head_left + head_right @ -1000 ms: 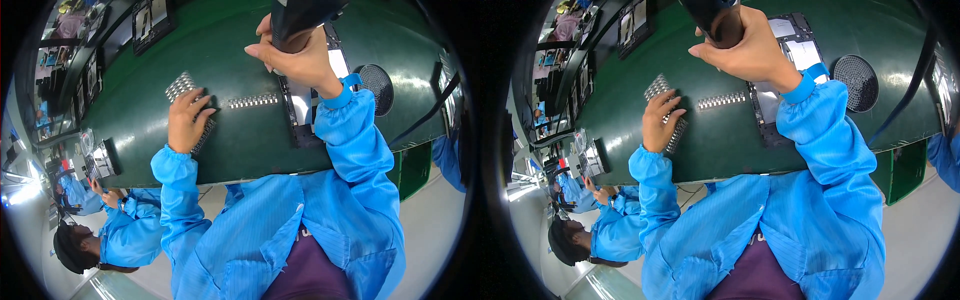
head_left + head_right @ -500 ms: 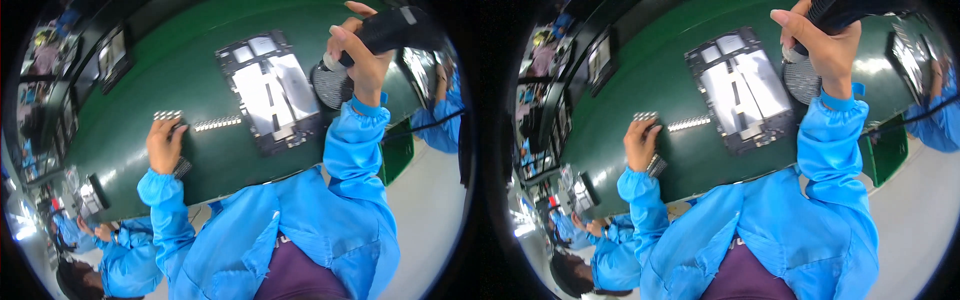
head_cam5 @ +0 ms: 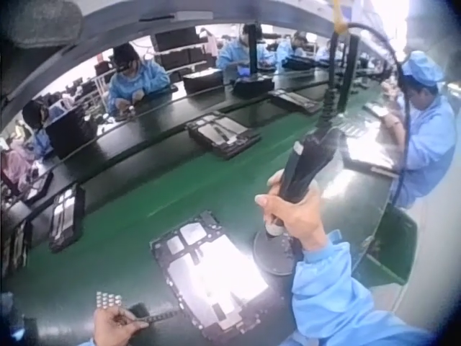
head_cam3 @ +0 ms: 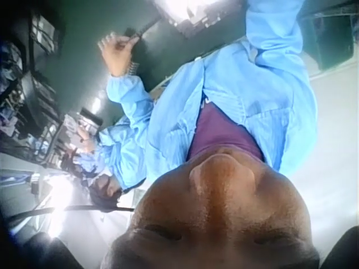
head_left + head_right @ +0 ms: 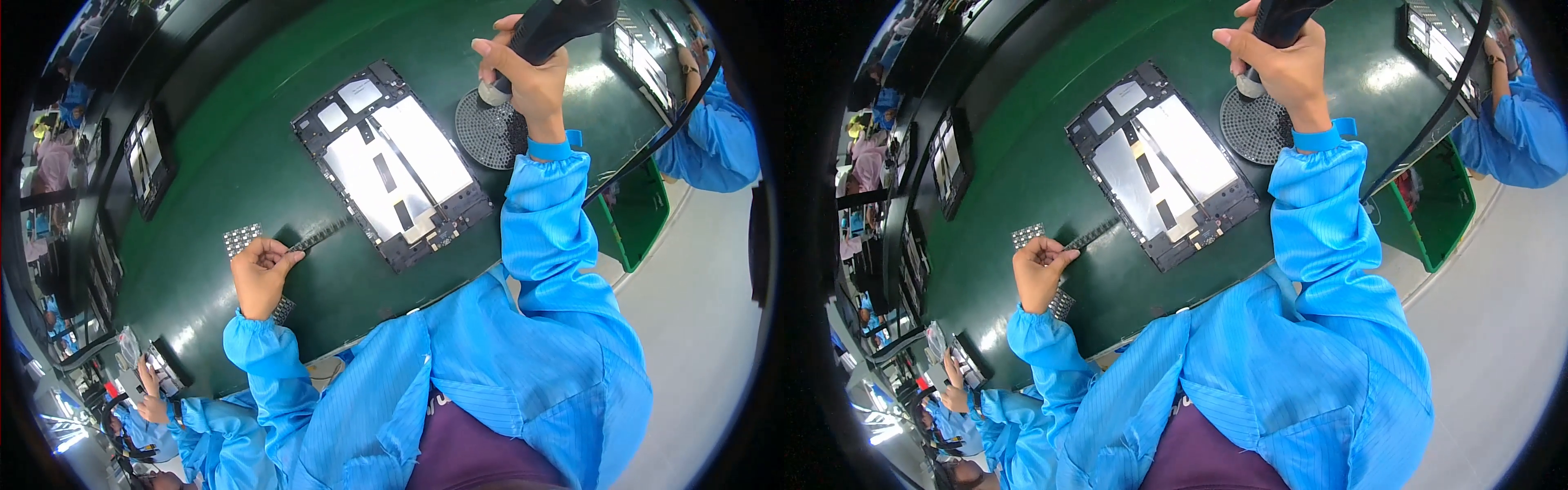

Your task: Assembling small electronic components onto a screen or device frame using an electric screwdriver on a factory production line.

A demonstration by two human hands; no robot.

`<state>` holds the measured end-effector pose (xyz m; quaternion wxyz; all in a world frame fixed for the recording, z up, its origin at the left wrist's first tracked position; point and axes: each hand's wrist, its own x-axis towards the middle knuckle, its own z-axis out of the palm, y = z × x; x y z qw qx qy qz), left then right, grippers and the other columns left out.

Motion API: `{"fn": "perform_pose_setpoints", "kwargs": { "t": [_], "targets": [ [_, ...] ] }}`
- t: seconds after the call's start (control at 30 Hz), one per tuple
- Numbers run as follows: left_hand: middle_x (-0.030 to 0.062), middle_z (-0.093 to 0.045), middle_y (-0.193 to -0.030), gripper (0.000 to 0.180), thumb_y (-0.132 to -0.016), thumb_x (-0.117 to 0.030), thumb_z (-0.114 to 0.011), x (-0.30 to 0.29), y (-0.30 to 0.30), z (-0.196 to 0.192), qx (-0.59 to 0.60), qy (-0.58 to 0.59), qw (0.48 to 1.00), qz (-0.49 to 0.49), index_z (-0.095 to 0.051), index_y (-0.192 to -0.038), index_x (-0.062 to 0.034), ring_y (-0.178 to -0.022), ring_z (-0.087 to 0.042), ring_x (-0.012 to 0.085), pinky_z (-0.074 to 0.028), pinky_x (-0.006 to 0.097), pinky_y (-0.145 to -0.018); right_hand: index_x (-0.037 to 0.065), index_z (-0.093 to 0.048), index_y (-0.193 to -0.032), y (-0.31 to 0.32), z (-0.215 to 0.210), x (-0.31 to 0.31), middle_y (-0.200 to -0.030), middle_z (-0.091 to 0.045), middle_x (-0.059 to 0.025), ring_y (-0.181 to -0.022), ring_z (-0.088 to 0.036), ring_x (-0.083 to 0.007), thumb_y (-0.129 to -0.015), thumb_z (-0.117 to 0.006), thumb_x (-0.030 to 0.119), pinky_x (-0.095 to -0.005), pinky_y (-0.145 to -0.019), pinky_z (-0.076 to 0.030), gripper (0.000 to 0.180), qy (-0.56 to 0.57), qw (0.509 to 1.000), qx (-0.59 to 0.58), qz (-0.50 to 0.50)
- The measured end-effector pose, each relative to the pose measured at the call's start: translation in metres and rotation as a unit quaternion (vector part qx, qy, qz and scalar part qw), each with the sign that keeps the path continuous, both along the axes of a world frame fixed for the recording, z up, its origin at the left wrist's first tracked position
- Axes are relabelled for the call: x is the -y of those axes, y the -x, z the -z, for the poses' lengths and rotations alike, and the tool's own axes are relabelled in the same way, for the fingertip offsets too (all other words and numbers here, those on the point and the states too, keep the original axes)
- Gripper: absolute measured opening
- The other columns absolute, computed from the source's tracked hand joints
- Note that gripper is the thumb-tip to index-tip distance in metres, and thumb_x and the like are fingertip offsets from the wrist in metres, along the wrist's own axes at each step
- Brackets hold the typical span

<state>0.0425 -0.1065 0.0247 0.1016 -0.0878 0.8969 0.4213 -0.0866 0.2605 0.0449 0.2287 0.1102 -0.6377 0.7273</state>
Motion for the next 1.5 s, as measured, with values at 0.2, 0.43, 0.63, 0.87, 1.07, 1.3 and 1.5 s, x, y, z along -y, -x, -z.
{"fn": "perform_pose_setpoints", "kwargs": {
  "t": [0.2, 0.43, 0.63, 0.87, 1.07, 1.3, 1.5],
  "targets": [
    [0.0013, -0.059, -0.067, 0.012, -0.067, 0.005, -0.073, 0.0, -0.001, 0.003, 0.006, -0.111, 0.991, -0.073, -0.063, -0.072, 0.0032, -0.056, -0.051, 0.0065, -0.042, 0.018, -0.052, -0.002, -0.055, -0.091, -0.002, 0.001, 0.004, -0.061, -0.058, -0.0062, -0.047, -0.055, -0.0142, -0.071, -0.071, -0.001, -0.025, -0.046, -0.044, 0.026, -0.038, 0.999, 0.014, 0.002],
    [0.0047, -0.057, -0.061, 0.018, -0.059, -0.004, -0.079, -0.008, 0.004, -0.002, -0.113, 0.092, 0.989, -0.016, -0.065, -0.068, 0.002, -0.05, -0.049, 0.0097, -0.04, 0.024, -0.048, -0.001, -0.055, -0.09, 0.0, 0.004, 0.005, -0.06, -0.058, -0.0059, -0.047, -0.055, -0.0136, -0.071, -0.071, 0.001, -0.0243, -0.046, -0.044, 0.025, -0.06, 0.998, 0.019, 0.003],
    [0.0051, -0.058, -0.062, 0.019, -0.059, -0.006, -0.08, -0.004, 0.008, -0.004, -0.056, 0.115, 0.991, -0.028, -0.064, -0.067, 0.0025, -0.05, -0.049, 0.0101, -0.039, 0.023, -0.047, -0.001, -0.055, -0.088, 0.001, 0.006, 0.005, -0.061, -0.059, -0.006, -0.047, -0.056, -0.0136, -0.072, -0.071, 0.001, -0.0242, -0.046, -0.044, 0.023, -0.078, 0.997, -0.006, 0.014],
    [0.0072, -0.06, -0.067, 0.019, -0.061, -0.006, -0.079, -0.002, 0.004, 0.003, -0.092, 0.067, 0.993, -0.015, -0.062, -0.067, 0.0024, -0.055, -0.054, 0.0113, -0.042, 0.024, -0.05, -0.001, -0.055, -0.088, -0.002, 0.005, 0.006, -0.061, -0.059, -0.0054, -0.047, -0.056, -0.0131, -0.072, -0.071, -0.001, -0.024, -0.045, -0.044, 0.023, -0.073, 0.997, 0.017, 0.015],
    [0.0148, -0.065, -0.09, 0.013, -0.065, 0.001, -0.072, -0.025, -0.006, 0.004, -0.306, 0.059, 0.946, 0.092, -0.059, -0.067, -0.0009, -0.087, -0.061, 0.0296, -0.048, 0.035, -0.076, -0.001, -0.057, -0.09, -0.001, 0.003, 0.013, -0.06, -0.058, -0.0044, -0.048, -0.055, -0.0113, -0.071, -0.072, 0.001, -0.0234, -0.046, -0.042, 0.025, -0.032, 0.999, 0.039, 0.003],
    [0.0127, -0.065, -0.083, 0.011, -0.066, 0.0, -0.071, -0.023, -0.001, 0.015, -0.289, 0.05, 0.953, 0.076, -0.061, -0.07, -0.0015, -0.08, -0.062, 0.0279, -0.049, 0.035, -0.068, -0.001, -0.054, -0.098, -0.014, -0.026, 0.035, -0.06, -0.058, -0.0065, -0.05, -0.055, -0.013, -0.072, -0.069, -0.001, -0.0245, -0.05, -0.043, 0.03, 0.005, 1.0, -0.015, -0.005],
    [0.0126, -0.062, -0.068, 0.015, -0.07, -0.005, -0.07, -0.048, 0.002, 0.017, -0.276, -0.059, 0.959, 0.034, -0.067, -0.084, -0.0016, -0.056, -0.059, 0.0207, -0.046, 0.029, -0.051, -0.001, -0.049, -0.103, -0.011, -0.042, 0.119, -0.062, -0.056, -0.0071, -0.05, -0.055, -0.0155, -0.076, -0.063, -0.003, -0.0282, -0.049, -0.046, 0.03, 0.025, 0.967, -0.076, -0.241]
  ]
}}
